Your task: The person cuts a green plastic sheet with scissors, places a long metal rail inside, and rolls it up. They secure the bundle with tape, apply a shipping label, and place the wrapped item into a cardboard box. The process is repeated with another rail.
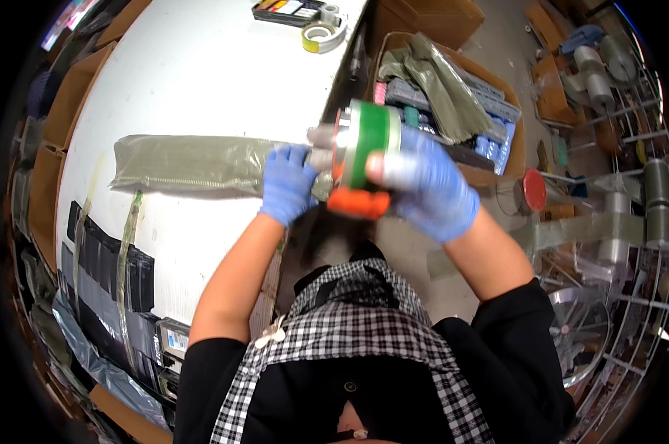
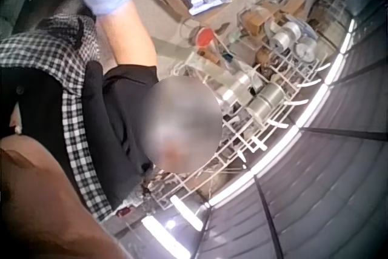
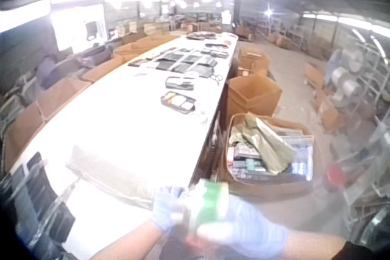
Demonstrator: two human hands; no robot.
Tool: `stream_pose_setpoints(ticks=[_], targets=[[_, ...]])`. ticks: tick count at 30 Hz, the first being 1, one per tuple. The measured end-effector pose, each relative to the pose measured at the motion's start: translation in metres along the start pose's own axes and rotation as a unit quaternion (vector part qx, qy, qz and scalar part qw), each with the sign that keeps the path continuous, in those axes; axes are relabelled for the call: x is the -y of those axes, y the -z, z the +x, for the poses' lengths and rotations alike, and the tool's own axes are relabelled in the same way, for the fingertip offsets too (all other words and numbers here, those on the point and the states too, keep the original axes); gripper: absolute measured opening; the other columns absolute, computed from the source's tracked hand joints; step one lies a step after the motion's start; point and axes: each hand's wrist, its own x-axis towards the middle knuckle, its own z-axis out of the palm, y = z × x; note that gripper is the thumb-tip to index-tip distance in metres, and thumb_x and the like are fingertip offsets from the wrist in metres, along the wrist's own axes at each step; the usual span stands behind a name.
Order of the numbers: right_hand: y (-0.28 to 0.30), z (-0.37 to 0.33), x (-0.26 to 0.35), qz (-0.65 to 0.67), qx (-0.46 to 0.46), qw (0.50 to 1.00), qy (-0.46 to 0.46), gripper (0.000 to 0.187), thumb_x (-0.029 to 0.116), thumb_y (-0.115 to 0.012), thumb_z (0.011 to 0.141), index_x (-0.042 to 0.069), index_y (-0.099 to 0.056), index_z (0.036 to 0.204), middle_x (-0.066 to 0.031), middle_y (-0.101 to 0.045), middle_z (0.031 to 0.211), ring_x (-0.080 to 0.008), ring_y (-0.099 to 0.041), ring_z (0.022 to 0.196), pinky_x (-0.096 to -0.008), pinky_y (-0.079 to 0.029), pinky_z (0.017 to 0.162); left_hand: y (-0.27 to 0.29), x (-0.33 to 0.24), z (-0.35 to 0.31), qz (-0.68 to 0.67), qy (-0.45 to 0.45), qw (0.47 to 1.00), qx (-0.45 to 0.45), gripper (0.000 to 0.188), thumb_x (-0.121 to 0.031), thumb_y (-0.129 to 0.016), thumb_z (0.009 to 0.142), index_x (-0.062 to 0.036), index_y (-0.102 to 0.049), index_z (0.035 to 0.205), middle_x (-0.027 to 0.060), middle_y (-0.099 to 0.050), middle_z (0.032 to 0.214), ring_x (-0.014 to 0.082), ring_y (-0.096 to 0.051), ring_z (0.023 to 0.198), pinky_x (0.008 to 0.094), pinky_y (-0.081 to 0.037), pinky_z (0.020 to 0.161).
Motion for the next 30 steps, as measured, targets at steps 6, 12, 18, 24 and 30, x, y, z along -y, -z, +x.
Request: stream_pose_setpoints(ticks=[6,12,18,24,30], targets=[[0.222,0.156,-0.06,0.193,-0.184,0.961,-0.066,0.051,0.041,-0.064,0.089,0.001,-0.056,0.119,-0.0186,-0.064,0.116,-0.0343,-0.06,0.109,-0.0515,-0.045,0.099,-0.007,-0.006,-0.017,0.013,-0.064,0.99,-0.122,0.066,-0.035,-0.079,0.063,-0.0218,-0.057,0.124,0.0068,-0.051,0.104,0.0274,-0.052,0.096,0.0464,-0.044,0.086],[0.254,0.046,-0.27,0.15,-0.133,0.962,-0.186,0.058,0.051,-0.038,0.098,0.004,-0.052,0.128,-0.0151,-0.063,0.115,-0.0291,-0.064,0.102,-0.0453,-0.052,0.09,0.004,0.0,0.024,-0.007,0.002,0.999,0.05,0.085,-0.039,-0.088,0.042,-0.0214,-0.061,0.12,0.0092,-0.055,0.109,0.03,-0.054,0.099,0.0439,-0.045,0.09],[0.084,-0.084,-0.132,-0.002,0.025,0.989,-0.147,0.059,0.03,-0.067,0.088,0.002,-0.045,0.135,-0.014,-0.06,0.122,-0.0259,-0.057,0.116,-0.041,-0.042,0.103,0.007,0.003,0.035,0.012,0.047,0.994,0.096,0.086,-0.031,-0.086,0.043,-0.0222,-0.059,0.124,0.0108,-0.055,0.113,0.0311,-0.053,0.104,0.045,-0.043,0.092],[0.162,0.104,0.021,0.012,-0.06,0.99,0.127,0.054,0.051,-0.053,0.093,0.005,-0.057,0.121,-0.008,-0.064,0.107,-0.0203,-0.062,0.1,-0.0388,-0.05,0.087,0.005,-0.01,0.004,0.014,-0.013,0.999,-0.048,0.079,-0.025,-0.086,0.046,-0.0212,-0.059,0.12,0.0084,-0.054,0.11,0.0311,-0.052,0.104,0.0476,-0.042,0.088],[0.269,0.057,-0.224,0.099,-0.244,0.941,-0.214,0.055,0.054,-0.046,0.093,0.007,-0.059,0.117,-0.0101,-0.066,0.106,-0.0245,-0.063,0.096,-0.0418,-0.05,0.088,0.005,-0.007,0.029,0.01,0.05,0.994,0.097,0.083,-0.03,-0.088,0.047,-0.0214,-0.059,0.124,0.0084,-0.055,0.115,0.0284,-0.052,0.11,0.0442,-0.041,0.096]])
